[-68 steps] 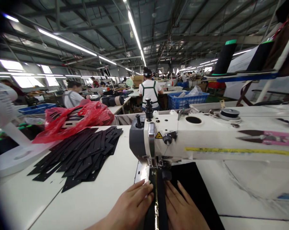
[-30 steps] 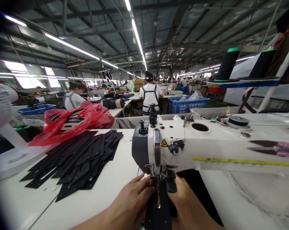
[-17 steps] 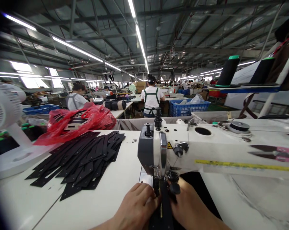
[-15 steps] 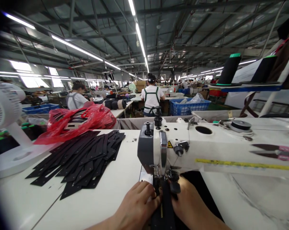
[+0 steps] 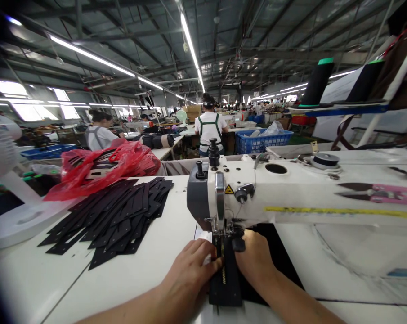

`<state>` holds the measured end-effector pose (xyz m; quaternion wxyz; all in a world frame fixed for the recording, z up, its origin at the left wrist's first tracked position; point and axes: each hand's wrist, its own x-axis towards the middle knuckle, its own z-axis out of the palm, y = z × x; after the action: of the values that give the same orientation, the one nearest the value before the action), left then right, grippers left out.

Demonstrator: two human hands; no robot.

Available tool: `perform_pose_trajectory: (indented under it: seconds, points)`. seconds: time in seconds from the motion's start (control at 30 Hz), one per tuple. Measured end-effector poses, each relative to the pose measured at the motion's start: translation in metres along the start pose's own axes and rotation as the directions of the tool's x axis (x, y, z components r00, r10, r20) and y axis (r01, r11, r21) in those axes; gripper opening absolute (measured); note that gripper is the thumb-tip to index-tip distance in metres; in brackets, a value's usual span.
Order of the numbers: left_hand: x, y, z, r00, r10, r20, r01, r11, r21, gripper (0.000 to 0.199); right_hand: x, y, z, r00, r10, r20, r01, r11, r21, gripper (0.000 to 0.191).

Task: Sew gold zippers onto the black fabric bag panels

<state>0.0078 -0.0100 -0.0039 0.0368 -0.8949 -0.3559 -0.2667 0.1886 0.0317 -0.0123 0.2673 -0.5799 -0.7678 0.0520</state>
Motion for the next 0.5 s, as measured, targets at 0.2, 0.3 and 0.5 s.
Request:
perform_pose_trajectory:
  seconds: [0.2, 0.3, 0.5]
  points:
    - [-0.015, 0.004, 0.005, 0.969, 0.175, -0.175, -0.166, 0.984, 0.061, 0.023, -0.046, -0.001, -0.028, 0.887, -0.462, 0.015, 0.462, 0.887, 0.013, 0.036]
    - [-0.014, 0.007, 0.008, 0.946, 0.216, -0.243, -0.19, 0.974, 0.125, 0.028, -0.059, 0.001, -0.033, 0.79, -0.611, 0.057, 0.613, 0.788, -0.049, 0.043]
    - [-0.006, 0.005, 0.009, 0.933, 0.23, -0.278, -0.198, 0.97, 0.138, 0.031, -0.053, -0.001, -0.031, 0.779, -0.621, 0.081, 0.626, 0.778, -0.056, 0.049]
